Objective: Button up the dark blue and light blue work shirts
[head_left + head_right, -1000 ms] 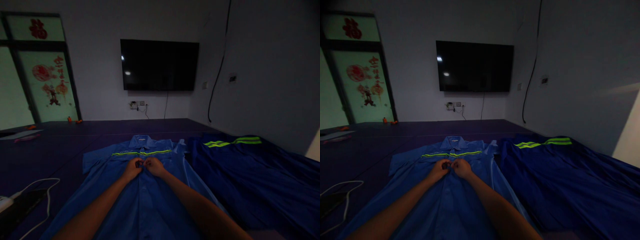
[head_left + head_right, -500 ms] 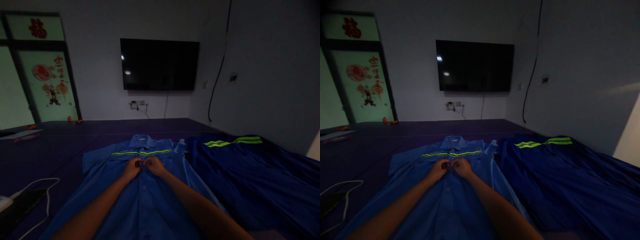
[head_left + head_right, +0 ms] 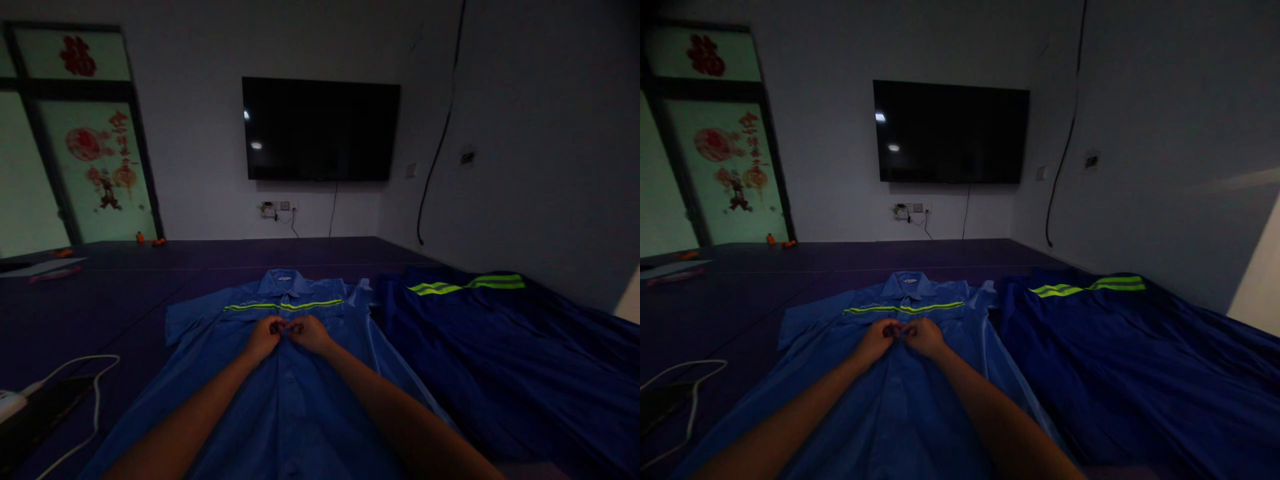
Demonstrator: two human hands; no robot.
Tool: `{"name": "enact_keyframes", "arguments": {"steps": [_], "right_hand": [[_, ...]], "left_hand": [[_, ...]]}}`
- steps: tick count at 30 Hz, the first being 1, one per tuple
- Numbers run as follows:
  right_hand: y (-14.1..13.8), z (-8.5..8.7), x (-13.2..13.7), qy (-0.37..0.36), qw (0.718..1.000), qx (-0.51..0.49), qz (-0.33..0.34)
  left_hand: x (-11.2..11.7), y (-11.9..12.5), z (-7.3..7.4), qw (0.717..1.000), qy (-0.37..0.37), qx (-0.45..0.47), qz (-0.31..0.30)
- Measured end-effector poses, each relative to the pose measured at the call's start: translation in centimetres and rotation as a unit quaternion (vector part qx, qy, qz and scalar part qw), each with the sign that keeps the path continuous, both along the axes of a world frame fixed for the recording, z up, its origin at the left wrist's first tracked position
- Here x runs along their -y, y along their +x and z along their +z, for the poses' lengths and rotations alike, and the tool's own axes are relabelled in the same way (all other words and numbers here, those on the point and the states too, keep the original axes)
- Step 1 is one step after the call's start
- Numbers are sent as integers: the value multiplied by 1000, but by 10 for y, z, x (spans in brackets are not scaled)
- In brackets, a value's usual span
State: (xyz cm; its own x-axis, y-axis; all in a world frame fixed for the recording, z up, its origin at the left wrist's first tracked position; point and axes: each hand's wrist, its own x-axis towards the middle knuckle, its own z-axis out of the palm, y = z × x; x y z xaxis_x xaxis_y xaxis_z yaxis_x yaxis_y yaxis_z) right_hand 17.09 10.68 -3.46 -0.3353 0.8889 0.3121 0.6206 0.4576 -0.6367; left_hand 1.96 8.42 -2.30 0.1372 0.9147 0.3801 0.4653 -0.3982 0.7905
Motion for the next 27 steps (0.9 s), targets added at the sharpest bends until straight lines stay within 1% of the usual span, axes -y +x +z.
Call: {"name": "enact_keyframes", "arguments": {"steps": [7,13,18,27], "right_hand": [[0,3,4,14,999,28,-9],[-1,8,9,31,998,51,-10],[-2,11,13,40,996,74,-17],[-3,13,15,55,994,92,-20]], "left_hand": [[-2,-1,-2,1000,13,-6,1],[-3,-1,-3,1000,6,5,5],[-2,-1,-2,1000,7,5,-1],[2,-1,0,1000,4,10,0]]}}
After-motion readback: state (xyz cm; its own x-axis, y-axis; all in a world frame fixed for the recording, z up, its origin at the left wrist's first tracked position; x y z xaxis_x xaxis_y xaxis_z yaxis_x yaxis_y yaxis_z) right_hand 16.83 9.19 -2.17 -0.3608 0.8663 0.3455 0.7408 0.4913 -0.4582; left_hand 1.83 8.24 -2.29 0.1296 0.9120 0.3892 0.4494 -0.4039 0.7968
